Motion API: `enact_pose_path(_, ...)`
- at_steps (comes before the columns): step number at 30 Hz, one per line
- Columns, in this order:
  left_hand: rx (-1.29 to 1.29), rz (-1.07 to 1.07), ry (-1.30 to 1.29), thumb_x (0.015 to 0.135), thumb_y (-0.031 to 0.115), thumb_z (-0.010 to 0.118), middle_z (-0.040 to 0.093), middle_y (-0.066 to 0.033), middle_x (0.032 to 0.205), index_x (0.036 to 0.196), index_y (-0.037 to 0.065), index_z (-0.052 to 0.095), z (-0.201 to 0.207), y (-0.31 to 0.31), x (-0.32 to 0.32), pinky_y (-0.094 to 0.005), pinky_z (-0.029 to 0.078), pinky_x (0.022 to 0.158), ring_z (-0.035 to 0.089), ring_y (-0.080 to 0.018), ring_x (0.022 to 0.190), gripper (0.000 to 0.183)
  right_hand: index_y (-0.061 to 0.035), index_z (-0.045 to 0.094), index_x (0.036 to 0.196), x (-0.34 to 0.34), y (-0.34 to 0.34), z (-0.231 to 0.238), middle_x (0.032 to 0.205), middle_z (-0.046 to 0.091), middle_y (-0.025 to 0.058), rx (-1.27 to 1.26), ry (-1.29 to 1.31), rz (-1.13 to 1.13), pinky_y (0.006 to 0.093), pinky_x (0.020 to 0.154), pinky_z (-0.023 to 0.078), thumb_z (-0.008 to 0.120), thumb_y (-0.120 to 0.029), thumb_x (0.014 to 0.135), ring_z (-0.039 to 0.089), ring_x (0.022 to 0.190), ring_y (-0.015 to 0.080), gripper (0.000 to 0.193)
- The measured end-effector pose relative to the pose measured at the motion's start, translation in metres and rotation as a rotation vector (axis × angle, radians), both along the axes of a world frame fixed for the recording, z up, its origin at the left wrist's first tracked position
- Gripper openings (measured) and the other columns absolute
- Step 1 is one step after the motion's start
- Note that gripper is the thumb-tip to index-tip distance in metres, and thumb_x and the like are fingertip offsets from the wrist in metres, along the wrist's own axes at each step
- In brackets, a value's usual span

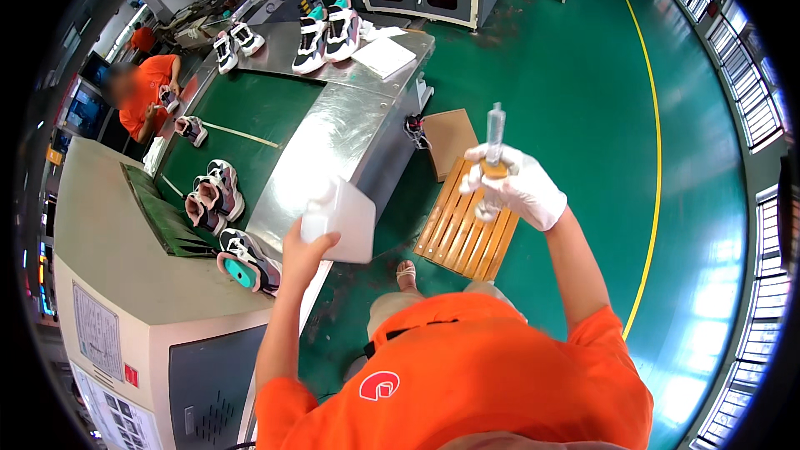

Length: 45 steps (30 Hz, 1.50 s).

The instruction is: The person applies glue to the sole of a sneaker using a syringe, then wipes the area with a cloth. They repeat this process on multiple shoes, occasionally refilling the syringe from a larger container and wiping the workbench.

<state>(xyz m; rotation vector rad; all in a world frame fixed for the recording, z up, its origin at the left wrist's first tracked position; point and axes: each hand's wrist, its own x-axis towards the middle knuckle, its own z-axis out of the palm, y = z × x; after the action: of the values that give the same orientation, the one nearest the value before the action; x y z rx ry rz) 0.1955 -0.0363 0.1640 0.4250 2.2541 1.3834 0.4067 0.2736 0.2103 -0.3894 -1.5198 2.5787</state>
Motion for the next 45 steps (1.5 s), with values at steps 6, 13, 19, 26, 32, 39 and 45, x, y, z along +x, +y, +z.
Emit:
enact_pose_path(6, -0.059, 0.226, -0.309, 0.072, 0.023, 0.072, 0.067, -0.0109, 0.097, 0.118, -0.001, 0.06, -0.077, -0.014, 0.056, -0.0327, 0.052, 0.06, 0.066, -0.0206, 0.084, 0.054, -0.0021, 0.049, 0.13, 0.004, 0.04, -0.048, 0.106, 0.062, 0.0103, 0.056, 0.117, -0.187, 0.0347, 0.083, 0.053, 0.065, -0.009, 0.087, 0.06, 0.109, 0.0247, 0.047)
enact_pose_path(13, -0.239, 0.344, -0.299, 0.069, 0.021, 0.076, 0.069, -0.0118, 0.095, 0.11, -0.005, 0.063, -0.226, -0.043, 0.077, -0.032, 0.051, 0.07, 0.065, -0.0193, 0.083, 0.05, -0.004, 0.05, 0.131, -0.019, 0.086, -0.147, 0.102, 0.064, 0.0094, 0.014, -0.073, -0.376, 0.025, 0.052, 0.041, 0.059, -0.006, 0.093, 0.053, 0.066, 0.0092, 0.039)
enact_pose_path(19, -0.26, 0.487, -0.388, 0.071, 0.019, 0.074, 0.067, -0.0093, 0.101, 0.115, -0.004, 0.06, -0.326, -0.075, 0.075, -0.0298, 0.05, 0.069, 0.064, -0.0179, 0.083, 0.052, -0.0019, 0.052, 0.13, -0.045, 0.103, -0.234, 0.102, 0.065, 0.0094, 0.101, -0.178, -0.438, 0.0287, 0.062, 0.05, 0.061, -0.002, 0.09, 0.063, 0.095, 0.0197, 0.041)
enact_pose_path(26, -0.234, 0.514, -0.476, 0.074, 0.018, 0.074, 0.065, -0.009, 0.104, 0.119, -0.003, 0.057, -0.361, -0.086, 0.067, -0.0307, 0.05, 0.074, 0.063, -0.0185, 0.09, 0.052, -0.0021, 0.052, 0.13, -0.066, 0.094, -0.24, 0.104, 0.064, 0.0081, 0.184, -0.186, -0.428, 0.0299, 0.075, 0.053, 0.063, -0.003, 0.089, 0.064, 0.105, 0.0231, 0.042)
enact_pose_path(32, -0.144, 0.575, -0.487, 0.076, 0.015, 0.073, 0.065, -0.0103, 0.107, 0.119, -0.004, 0.057, -0.375, -0.089, 0.063, -0.0314, 0.05, 0.079, 0.062, -0.0195, 0.094, 0.05, -0.0021, 0.054, 0.129, -0.082, 0.091, -0.225, 0.105, 0.064, 0.0081, 0.227, -0.127, -0.477, 0.0321, 0.081, 0.053, 0.063, -0.005, 0.089, 0.064, 0.105, 0.0244, 0.041)
enact_pose_path(39, -0.157, 0.573, -0.447, 0.075, 0.014, 0.073, 0.065, -0.0113, 0.108, 0.118, -0.006, 0.056, -0.387, -0.102, 0.063, -0.0317, 0.049, 0.082, 0.062, -0.0199, 0.095, 0.051, -0.0021, 0.055, 0.128, -0.094, 0.084, -0.222, 0.104, 0.065, 0.0093, 0.246, -0.076, -0.532, 0.0327, 0.082, 0.052, 0.061, 0.0, 0.089, 0.061, 0.103, 0.0217, 0.04)
enact_pose_path(45, -0.185, 0.536, -0.44, 0.073, 0.016, 0.075, 0.066, -0.0119, 0.108, 0.118, -0.006, 0.057, -0.388, -0.113, 0.068, -0.0323, 0.049, 0.083, 0.063, -0.0209, 0.095, 0.053, -0.0024, 0.055, 0.129, -0.092, 0.074, -0.222, 0.099, 0.065, 0.009, 0.248, -0.086, -0.54, 0.0312, 0.074, 0.051, 0.06, 0.0, 0.089, 0.061, 0.094, 0.0185, 0.04)
